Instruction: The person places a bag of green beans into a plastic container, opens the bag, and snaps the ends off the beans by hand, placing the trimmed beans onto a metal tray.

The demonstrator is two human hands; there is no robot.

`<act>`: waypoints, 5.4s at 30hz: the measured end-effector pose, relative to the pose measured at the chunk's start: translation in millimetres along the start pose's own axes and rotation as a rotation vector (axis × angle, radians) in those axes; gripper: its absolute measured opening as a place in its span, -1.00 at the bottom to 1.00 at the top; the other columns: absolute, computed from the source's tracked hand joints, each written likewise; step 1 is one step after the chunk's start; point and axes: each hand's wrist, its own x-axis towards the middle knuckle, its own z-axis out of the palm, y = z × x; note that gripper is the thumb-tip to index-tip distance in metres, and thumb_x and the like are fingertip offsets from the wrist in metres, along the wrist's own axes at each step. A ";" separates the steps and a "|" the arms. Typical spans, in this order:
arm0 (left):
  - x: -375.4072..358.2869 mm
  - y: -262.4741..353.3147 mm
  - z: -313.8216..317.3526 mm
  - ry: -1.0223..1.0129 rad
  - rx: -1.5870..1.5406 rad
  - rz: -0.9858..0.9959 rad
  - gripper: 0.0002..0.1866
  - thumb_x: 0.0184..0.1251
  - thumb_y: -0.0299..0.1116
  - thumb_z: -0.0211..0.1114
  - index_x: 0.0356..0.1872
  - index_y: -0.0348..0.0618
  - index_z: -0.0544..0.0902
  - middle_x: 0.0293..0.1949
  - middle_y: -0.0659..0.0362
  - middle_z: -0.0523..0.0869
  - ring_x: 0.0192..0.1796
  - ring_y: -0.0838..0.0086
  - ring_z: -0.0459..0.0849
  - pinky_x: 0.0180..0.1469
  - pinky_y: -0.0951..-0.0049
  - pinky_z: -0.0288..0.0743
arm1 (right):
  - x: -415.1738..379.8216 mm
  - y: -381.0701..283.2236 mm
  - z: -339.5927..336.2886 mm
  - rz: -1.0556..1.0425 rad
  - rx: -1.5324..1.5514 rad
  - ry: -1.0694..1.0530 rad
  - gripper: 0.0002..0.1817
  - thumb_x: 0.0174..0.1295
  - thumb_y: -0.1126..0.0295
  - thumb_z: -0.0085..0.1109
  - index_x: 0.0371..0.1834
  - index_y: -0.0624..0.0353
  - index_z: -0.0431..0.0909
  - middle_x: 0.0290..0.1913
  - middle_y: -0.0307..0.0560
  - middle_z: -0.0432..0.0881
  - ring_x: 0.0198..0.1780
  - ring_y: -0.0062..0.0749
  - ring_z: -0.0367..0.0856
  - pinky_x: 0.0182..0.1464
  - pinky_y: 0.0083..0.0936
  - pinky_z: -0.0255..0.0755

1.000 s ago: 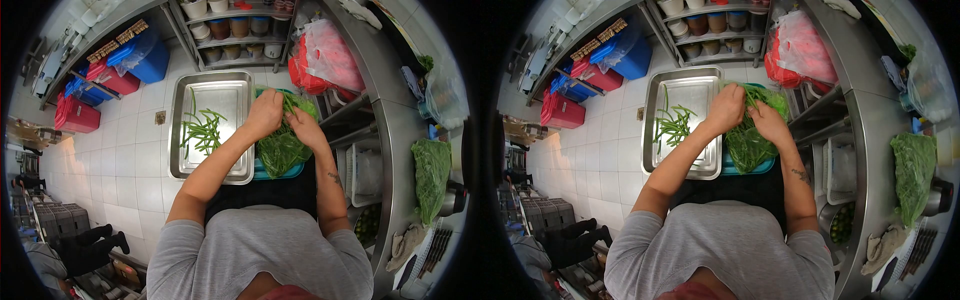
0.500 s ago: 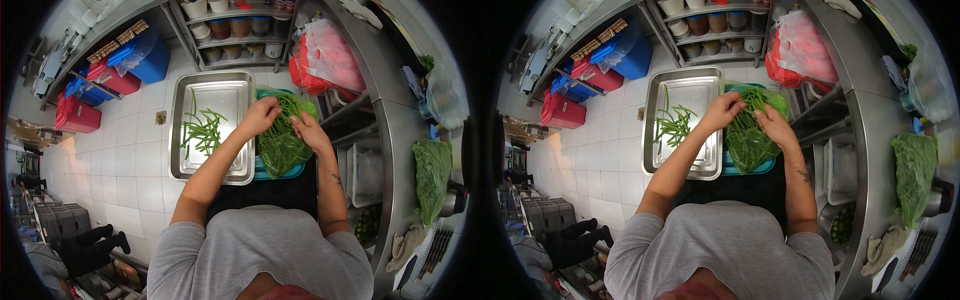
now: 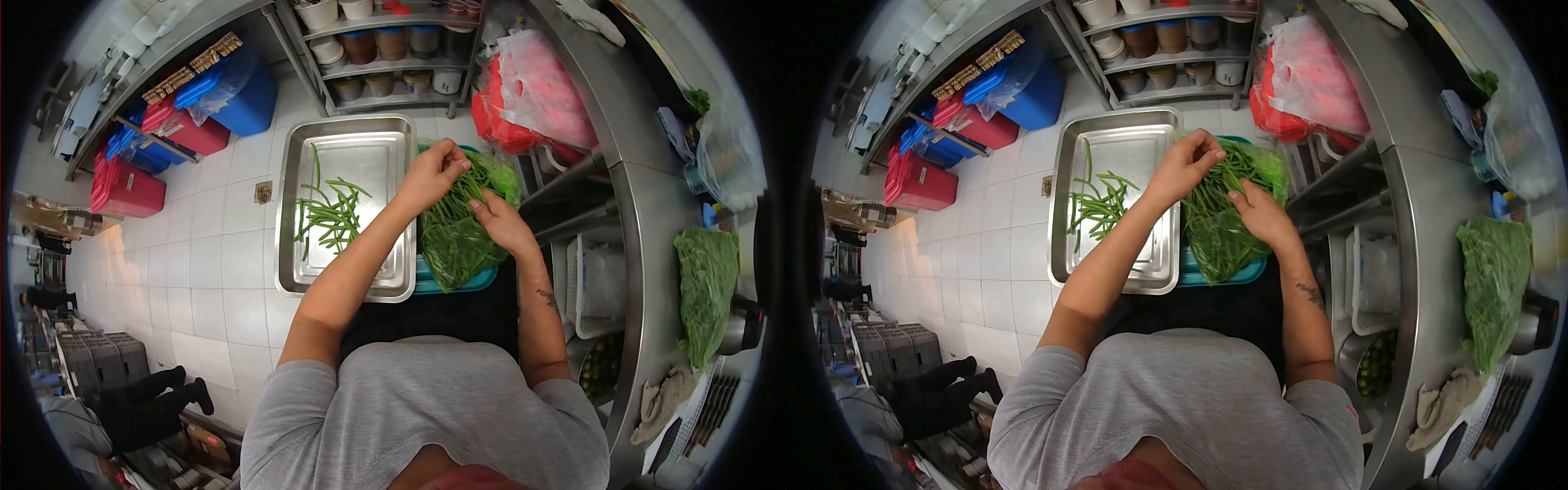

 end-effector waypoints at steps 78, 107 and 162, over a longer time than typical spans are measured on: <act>-43.5 -2.7 46.8 0.272 -0.029 -0.092 -0.82 0.20 -0.39 0.19 -0.46 -0.32 0.59 -0.63 0.12 0.57 -0.54 0.48 0.52 -0.45 0.43 0.38 | 29.6 -27.9 45.6 -0.290 1.316 0.423 -0.74 0.48 0.20 -0.28 -0.04 0.18 0.22 0.08 0.14 0.45 0.20 -0.16 0.38 0.22 -0.26 0.27; -37.7 -15.0 45.8 0.308 0.201 0.051 -0.76 0.07 -0.43 0.21 -0.20 -0.17 0.51 -0.41 -0.09 0.56 -0.29 0.02 0.55 -0.23 0.06 0.40 | 13.3 -64.0 46.2 -0.369 0.688 0.453 -0.78 0.46 0.30 -0.21 -0.15 0.24 0.31 -0.16 -0.05 0.55 -0.08 -0.34 0.55 0.07 -0.40 0.34; -3.6 -10.8 -0.7 -0.699 1.196 0.562 -0.74 0.09 -0.35 0.24 -0.14 0.12 0.62 -0.08 0.33 0.57 0.21 0.21 0.36 0.17 -0.03 0.15 | -44.4 3.4 46.0 -0.073 0.158 0.282 -0.67 0.26 0.35 0.15 0.00 0.26 0.35 -0.12 -0.01 0.43 -0.29 -0.36 0.47 -0.20 -0.44 0.42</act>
